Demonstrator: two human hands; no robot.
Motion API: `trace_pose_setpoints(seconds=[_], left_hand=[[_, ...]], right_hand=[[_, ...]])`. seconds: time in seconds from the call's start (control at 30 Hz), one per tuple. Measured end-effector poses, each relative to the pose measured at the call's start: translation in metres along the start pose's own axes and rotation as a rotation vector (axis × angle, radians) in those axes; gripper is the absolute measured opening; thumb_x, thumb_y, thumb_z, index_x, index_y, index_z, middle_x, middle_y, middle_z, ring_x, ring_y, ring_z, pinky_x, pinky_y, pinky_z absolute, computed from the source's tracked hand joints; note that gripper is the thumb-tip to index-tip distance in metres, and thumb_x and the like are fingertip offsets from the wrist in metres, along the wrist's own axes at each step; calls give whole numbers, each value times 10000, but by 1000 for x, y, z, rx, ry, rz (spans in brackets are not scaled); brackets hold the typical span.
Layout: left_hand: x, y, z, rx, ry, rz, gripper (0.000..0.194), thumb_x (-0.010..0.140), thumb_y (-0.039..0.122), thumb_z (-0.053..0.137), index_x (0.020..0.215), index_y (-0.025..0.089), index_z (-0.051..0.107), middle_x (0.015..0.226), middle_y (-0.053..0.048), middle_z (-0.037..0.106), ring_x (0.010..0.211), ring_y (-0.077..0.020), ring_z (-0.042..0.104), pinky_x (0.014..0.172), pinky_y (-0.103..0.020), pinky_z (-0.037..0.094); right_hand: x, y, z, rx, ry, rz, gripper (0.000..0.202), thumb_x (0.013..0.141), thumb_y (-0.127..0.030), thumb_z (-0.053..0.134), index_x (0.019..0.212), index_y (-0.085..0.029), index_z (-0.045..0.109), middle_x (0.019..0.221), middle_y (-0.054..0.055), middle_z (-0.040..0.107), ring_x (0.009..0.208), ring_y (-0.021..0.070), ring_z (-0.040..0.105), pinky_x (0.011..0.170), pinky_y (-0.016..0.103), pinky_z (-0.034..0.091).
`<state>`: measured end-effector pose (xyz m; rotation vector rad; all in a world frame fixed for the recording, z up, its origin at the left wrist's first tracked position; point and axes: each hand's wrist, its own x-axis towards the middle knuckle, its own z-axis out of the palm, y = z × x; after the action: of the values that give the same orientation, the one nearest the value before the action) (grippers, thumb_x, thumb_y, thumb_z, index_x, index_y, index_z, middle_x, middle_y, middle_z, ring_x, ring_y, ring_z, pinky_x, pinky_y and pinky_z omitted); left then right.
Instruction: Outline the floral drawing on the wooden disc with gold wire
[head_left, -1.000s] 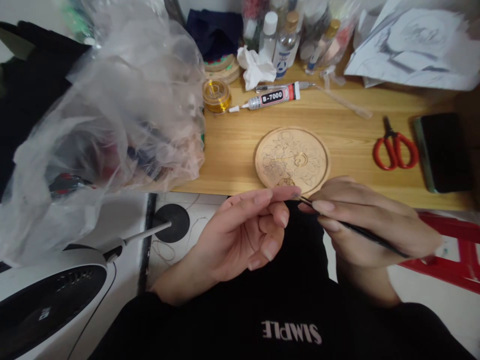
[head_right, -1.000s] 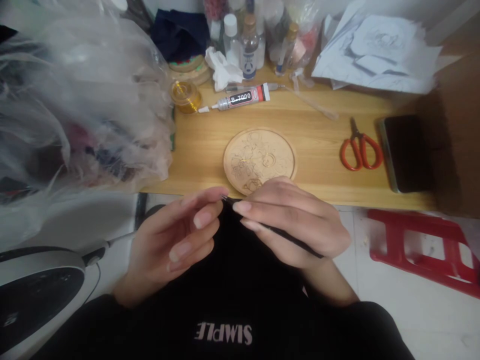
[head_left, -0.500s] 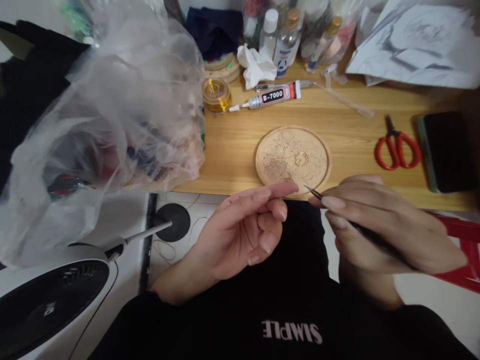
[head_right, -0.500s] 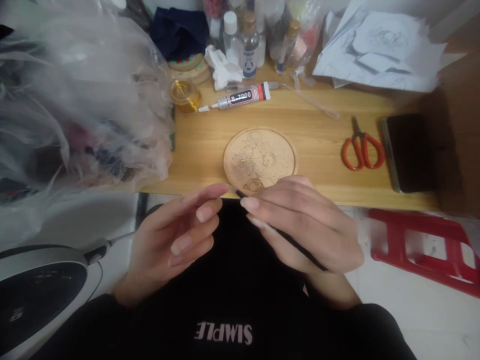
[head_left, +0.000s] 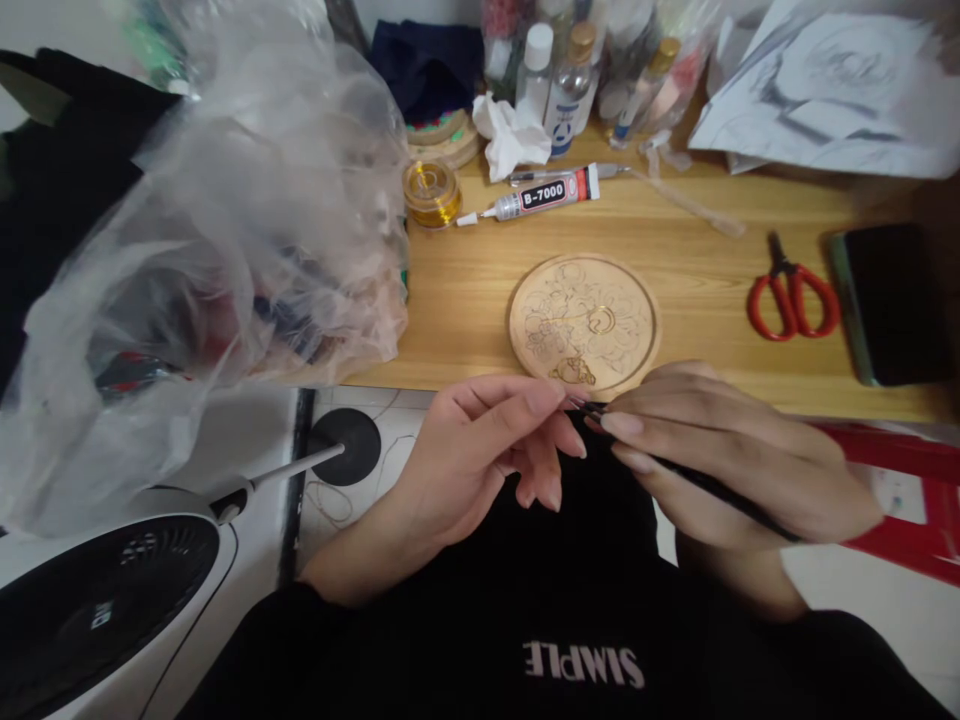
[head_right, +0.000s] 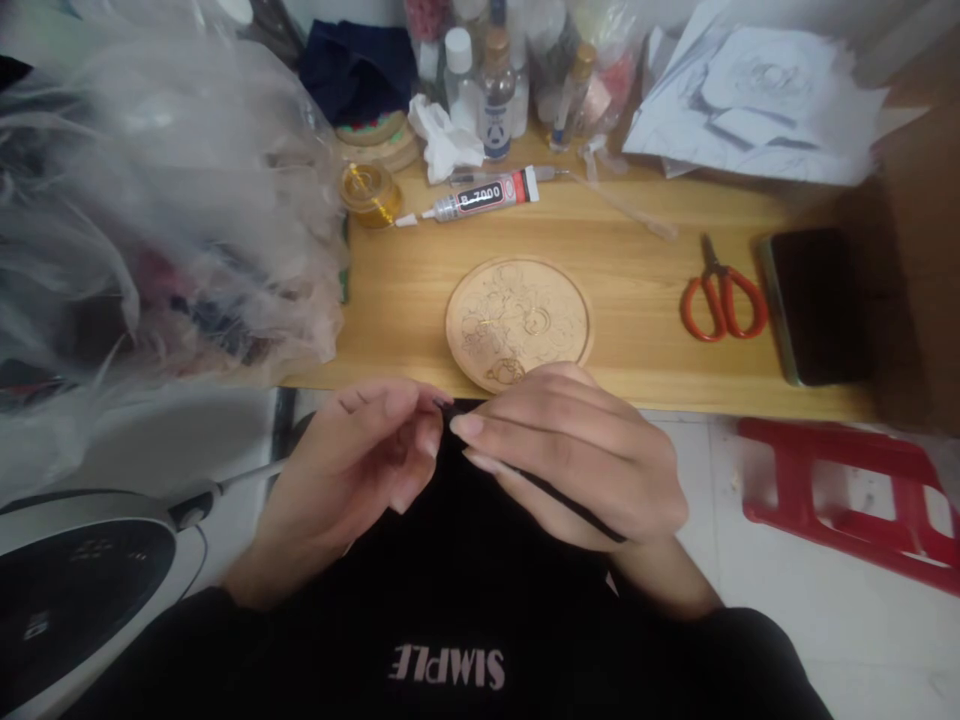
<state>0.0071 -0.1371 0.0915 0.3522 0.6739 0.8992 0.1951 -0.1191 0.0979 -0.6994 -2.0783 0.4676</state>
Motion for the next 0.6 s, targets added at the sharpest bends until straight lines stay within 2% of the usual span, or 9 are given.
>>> trace_pose_setpoints(seconds=[0.23, 0.4, 0.53, 0.6], left_hand=[[3, 10, -5, 369, 84, 42, 115, 776, 222, 769, 720, 154, 695, 622, 24, 703, 445, -58, 602, 405, -132, 372], [6, 10, -9, 560, 137, 124, 161, 811, 217, 731, 677, 160, 662, 597, 28, 682, 486, -63, 622, 440, -135, 389], [6, 15, -30, 688, 307, 235, 213, 845, 305, 695, 708, 171, 601, 597, 35, 633, 472, -53, 577, 440, -144, 381], [0, 19, -48, 759, 368, 250, 329, 832, 447, 677, 697, 195, 514, 584, 52, 569, 443, -64, 538, 410, -167, 359]], right_hand=[[3, -5, -6, 50, -107, 45, 155, 835, -70, 712, 966, -153, 711, 833, 41, 774, 791, 135, 742, 713, 289, 617], [-5, 0, 2, 44, -38, -16, 186, 805, -45, 728, 976, -119, 712, 860, 61, 783, 769, 142, 737, 668, 283, 619], [-18, -2, -1, 66, 0, 83, 220, 788, -46, 745, 982, -144, 710, 886, 31, 768, 801, 131, 727, 708, 278, 622], [-22, -4, -6, 89, 16, 138, 262, 775, -29, 746, 1005, -151, 716, 885, 28, 756, 798, 132, 723, 704, 277, 619]])
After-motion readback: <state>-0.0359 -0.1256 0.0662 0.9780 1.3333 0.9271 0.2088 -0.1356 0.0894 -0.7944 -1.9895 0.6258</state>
